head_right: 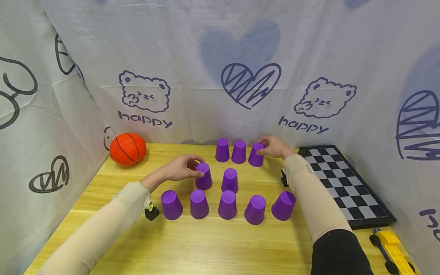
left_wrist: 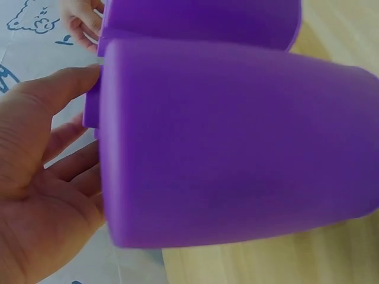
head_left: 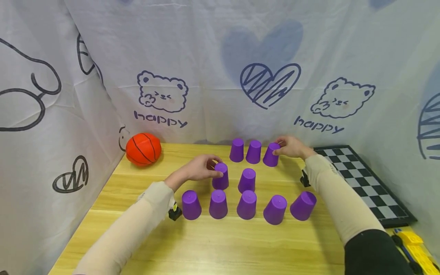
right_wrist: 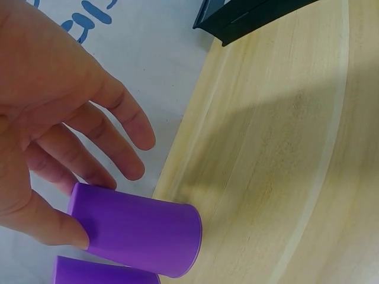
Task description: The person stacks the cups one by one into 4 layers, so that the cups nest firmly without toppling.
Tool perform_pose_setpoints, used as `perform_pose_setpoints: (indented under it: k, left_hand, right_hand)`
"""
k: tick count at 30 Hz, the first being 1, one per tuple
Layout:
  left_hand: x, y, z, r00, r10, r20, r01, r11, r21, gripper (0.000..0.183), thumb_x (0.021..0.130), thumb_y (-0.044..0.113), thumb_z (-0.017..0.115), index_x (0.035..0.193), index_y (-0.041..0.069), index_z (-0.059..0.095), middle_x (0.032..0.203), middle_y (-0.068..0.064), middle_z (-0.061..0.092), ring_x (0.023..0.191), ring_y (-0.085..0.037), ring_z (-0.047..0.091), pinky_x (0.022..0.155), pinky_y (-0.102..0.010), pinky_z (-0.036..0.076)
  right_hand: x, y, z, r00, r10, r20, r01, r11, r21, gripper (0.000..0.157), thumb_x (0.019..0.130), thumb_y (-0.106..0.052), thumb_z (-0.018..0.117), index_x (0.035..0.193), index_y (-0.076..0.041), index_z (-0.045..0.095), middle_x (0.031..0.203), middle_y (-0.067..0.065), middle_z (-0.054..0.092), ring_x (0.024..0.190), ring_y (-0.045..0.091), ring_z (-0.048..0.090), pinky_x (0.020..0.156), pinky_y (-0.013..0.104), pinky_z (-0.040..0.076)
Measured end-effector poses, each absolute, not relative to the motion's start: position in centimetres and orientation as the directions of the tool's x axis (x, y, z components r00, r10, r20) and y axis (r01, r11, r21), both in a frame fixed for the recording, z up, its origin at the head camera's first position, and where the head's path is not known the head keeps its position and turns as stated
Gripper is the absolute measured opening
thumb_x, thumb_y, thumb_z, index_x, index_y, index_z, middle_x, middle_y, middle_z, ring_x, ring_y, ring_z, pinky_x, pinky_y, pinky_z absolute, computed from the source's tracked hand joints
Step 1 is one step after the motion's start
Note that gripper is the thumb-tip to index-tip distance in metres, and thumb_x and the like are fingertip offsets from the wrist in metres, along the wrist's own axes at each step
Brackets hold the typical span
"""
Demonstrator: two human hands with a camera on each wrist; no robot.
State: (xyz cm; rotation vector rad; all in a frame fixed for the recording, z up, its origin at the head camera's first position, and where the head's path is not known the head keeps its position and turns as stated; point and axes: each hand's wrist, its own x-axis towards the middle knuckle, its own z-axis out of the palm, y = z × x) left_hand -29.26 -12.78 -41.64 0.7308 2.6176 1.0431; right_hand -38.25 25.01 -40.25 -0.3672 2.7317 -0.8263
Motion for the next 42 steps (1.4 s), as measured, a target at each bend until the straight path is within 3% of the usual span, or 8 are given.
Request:
perform_pose_setpoints:
  k: [9, 13, 19, 24, 31, 42]
  left_hand:
    - [-31.7, -12.2, -40.3, -0.913, 0.406, 0.041, 0.322, 0.656, 0.682, 0.049, 0.094, 0.029, 0.079, 0.131, 0.0, 0.067, 0.125, -0.022, 0.073, 0.115, -0.034, 0.071, 0.096, -0.042, 0.061]
    - [-33.0, -11.9, -39.6, -0.935, 0.347, 0.073, 0.294, 0.645, 0.705, 0.052, 0.094, 0.026, 0.079, 0.132, -0.007, 0.065, 0.124, -0.025, 0.073, 0.115, -0.036, 0.071, 0.095, -0.042, 0.062]
    - [-34.6, -11.4, -39.2, -0.961, 0.266, 0.069, 0.234, 0.658, 0.715, 0.05, 0.095, 0.027, 0.077, 0.131, -0.005, 0.065, 0.124, -0.024, 0.072, 0.114, -0.036, 0.069, 0.095, -0.043, 0.061]
    - [-35.5, -11.1, -39.5, -0.971, 0.23, 0.058, 0.202, 0.671, 0.713, 0.049, 0.096, 0.027, 0.076, 0.132, -0.004, 0.065, 0.127, -0.024, 0.071, 0.117, -0.036, 0.068, 0.099, -0.044, 0.059]
    - [-36.4, -10.8, -40.0, -0.979, 0.198, 0.051, 0.175, 0.681, 0.711, 0.049, 0.097, 0.026, 0.075, 0.133, -0.005, 0.064, 0.127, -0.024, 0.07, 0.116, -0.037, 0.068, 0.1, -0.045, 0.059]
    - [-37.6, -10.3, -41.3, -0.985, 0.168, 0.03, 0.137, 0.675, 0.725, 0.048, 0.097, 0.024, 0.075, 0.134, -0.005, 0.063, 0.129, -0.025, 0.069, 0.119, -0.038, 0.067, 0.104, -0.045, 0.057]
  right_hand:
    - [-37.7, 25.6, -39.8, -0.938, -0.291, -0.191, -0.133, 0.807, -0.575, 0.073, 0.098, -0.023, 0.073, 0.157, 0.003, 0.04, 0.15, 0.036, 0.052, 0.138, 0.05, 0.053, 0.118, 0.061, 0.043]
    - [-36.9, 26.4, -38.9, -0.938, -0.316, -0.143, -0.184, 0.802, -0.568, 0.071, 0.098, -0.026, 0.073, 0.156, 0.003, 0.043, 0.151, 0.035, 0.051, 0.141, 0.05, 0.05, 0.118, 0.062, 0.042]
    - [-34.6, 27.7, -37.1, -0.932, -0.357, -0.054, -0.262, 0.772, -0.579, 0.064, 0.1, -0.028, 0.072, 0.152, 0.002, 0.049, 0.151, 0.03, 0.054, 0.138, 0.049, 0.054, 0.113, 0.062, 0.048]
    - [-31.3, 28.3, -36.3, -0.941, -0.339, -0.001, -0.28, 0.779, -0.56, 0.054, 0.101, -0.031, 0.071, 0.145, -0.002, 0.058, 0.139, 0.026, 0.066, 0.128, 0.044, 0.062, 0.104, 0.06, 0.054]
    - [-26.0, 29.6, -36.7, -0.947, -0.317, 0.054, -0.293, 0.782, -0.551, 0.053, 0.101, -0.041, 0.071, 0.14, -0.006, 0.064, 0.135, 0.019, 0.07, 0.124, 0.037, 0.064, 0.105, 0.06, 0.052]
    - [-20.4, 31.6, -39.4, -0.948, -0.301, 0.101, -0.304, 0.768, -0.564, 0.046, 0.099, -0.035, 0.074, 0.136, -0.008, 0.067, 0.132, 0.012, 0.073, 0.118, 0.032, 0.069, 0.089, 0.035, 0.058]
